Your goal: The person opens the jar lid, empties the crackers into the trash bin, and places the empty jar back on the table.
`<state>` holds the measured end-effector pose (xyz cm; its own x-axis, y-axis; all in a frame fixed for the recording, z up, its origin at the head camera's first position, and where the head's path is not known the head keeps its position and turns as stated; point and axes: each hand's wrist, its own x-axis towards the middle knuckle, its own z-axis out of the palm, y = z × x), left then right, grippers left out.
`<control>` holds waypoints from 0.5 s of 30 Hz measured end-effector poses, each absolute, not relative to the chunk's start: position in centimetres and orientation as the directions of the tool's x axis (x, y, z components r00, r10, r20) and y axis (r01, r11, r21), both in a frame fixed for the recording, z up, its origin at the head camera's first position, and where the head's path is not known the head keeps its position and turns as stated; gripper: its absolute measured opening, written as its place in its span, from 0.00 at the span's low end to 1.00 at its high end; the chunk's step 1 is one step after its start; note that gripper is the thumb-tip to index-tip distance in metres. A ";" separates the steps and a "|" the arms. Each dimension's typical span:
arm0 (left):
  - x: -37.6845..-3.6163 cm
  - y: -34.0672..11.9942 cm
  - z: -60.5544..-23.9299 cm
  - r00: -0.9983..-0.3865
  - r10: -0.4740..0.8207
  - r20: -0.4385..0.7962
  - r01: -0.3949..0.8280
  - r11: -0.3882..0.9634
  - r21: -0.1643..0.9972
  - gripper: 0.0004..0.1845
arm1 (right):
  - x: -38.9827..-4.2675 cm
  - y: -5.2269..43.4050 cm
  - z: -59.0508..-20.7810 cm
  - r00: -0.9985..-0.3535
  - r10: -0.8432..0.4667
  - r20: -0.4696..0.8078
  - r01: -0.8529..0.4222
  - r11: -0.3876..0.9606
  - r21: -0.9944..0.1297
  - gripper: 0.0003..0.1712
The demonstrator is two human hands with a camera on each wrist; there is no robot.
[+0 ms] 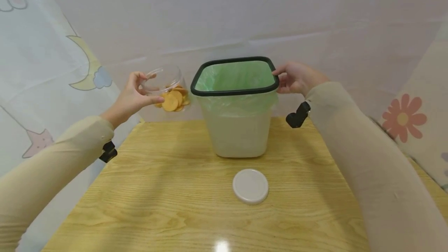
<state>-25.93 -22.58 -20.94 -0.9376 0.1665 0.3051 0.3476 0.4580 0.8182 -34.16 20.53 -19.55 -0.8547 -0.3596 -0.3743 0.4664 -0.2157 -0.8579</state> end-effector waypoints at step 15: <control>-27.2 -21.3 -17.3 -0.938 0.213 0.273 0.347 0.561 0.752 0.36 | -33.6 20.1 -20.0 -0.885 -0.348 -0.309 0.389 -0.186 -0.902 0.19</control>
